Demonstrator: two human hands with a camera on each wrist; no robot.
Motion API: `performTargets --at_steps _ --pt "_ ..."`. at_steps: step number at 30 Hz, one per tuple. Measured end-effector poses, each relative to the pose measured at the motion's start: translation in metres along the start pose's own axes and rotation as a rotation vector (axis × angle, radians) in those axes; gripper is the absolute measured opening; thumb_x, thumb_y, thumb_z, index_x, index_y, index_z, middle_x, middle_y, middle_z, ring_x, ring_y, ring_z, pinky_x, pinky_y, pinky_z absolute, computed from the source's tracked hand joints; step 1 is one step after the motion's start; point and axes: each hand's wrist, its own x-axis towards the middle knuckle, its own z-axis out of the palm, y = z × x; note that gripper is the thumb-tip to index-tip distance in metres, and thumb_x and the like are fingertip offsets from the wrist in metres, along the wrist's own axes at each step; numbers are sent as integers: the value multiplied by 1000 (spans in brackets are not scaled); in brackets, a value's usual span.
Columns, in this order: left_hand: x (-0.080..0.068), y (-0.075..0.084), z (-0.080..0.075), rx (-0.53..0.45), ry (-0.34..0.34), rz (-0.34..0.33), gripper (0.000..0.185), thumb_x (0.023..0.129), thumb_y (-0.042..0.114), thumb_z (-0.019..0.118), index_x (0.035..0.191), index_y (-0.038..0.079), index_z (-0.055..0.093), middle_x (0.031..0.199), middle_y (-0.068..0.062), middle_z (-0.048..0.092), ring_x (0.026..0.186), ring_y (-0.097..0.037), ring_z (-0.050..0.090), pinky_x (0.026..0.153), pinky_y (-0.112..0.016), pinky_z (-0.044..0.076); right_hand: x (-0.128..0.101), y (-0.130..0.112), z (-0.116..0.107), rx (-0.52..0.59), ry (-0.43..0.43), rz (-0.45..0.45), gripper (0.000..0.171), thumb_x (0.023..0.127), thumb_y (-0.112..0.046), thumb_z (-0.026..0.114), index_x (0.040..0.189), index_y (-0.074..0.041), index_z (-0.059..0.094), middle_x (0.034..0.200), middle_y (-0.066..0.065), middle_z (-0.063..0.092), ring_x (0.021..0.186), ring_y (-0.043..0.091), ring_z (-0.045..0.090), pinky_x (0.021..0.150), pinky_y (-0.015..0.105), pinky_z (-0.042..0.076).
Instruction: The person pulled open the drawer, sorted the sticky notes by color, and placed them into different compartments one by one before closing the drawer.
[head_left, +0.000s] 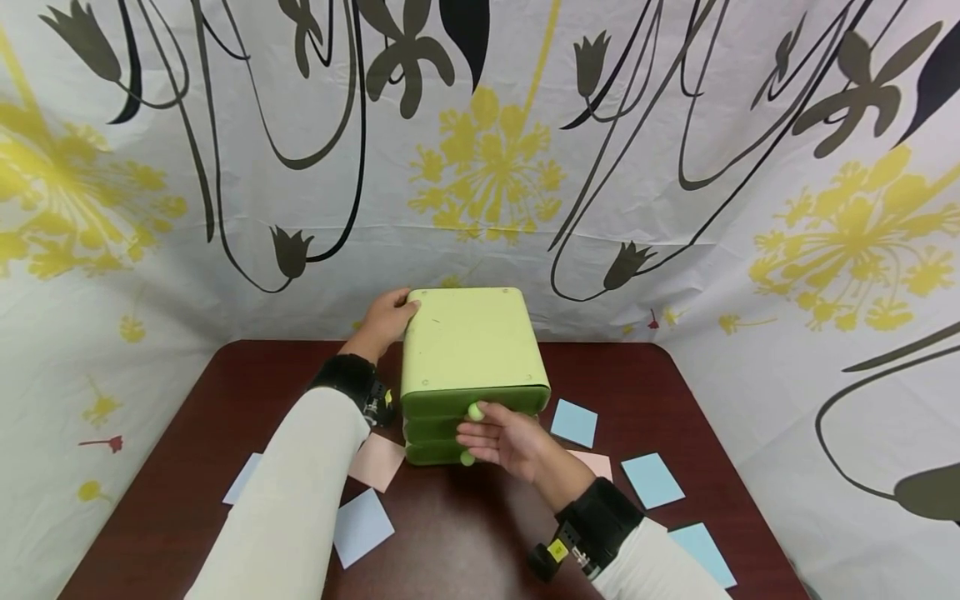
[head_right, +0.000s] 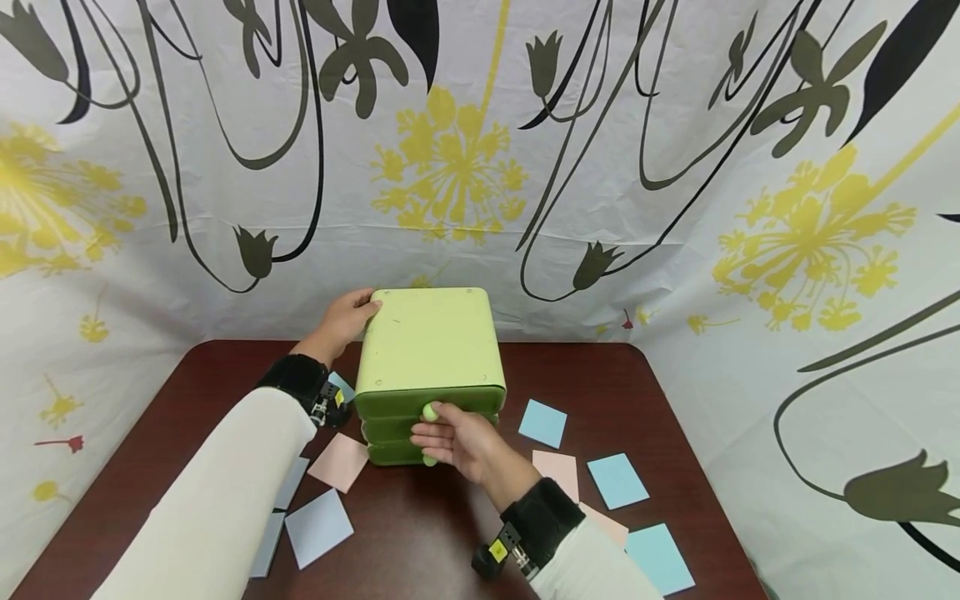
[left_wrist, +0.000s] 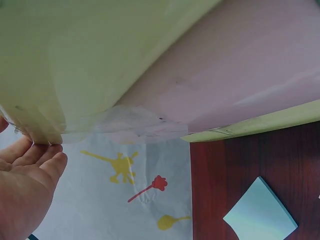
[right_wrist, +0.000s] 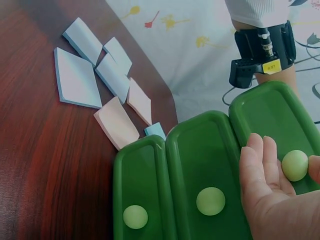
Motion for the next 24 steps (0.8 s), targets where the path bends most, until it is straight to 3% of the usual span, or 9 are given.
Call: performTargets --at_steps 10,17,24 --pt "0 -2 -1 21 -3 9 57 104 29 43 154 11 22 158 -11 24 142 -30 28 111 -44 34 -9 7 -2 -30 -27 -8 48 101 -31 48 126 10 49 108 13 68 103 23 66 100 41 47" --pt "0 -3 1 -14 1 20 58 104 28 45 154 10 23 156 -12 28 141 -30 31 109 -43 37 -18 11 -5 -55 -30 -13 41 100 -31 50 118 4 57 108 12 69 103 23 66 92 33 52" --pt "-1 -3 1 -27 13 19 57 103 28 46 153 11 25 155 -13 31 139 -30 34 107 -43 39 -23 14 -6 -66 -39 -13 32 98 -32 52 110 -4 62 106 10 70 101 21 67 92 34 52"
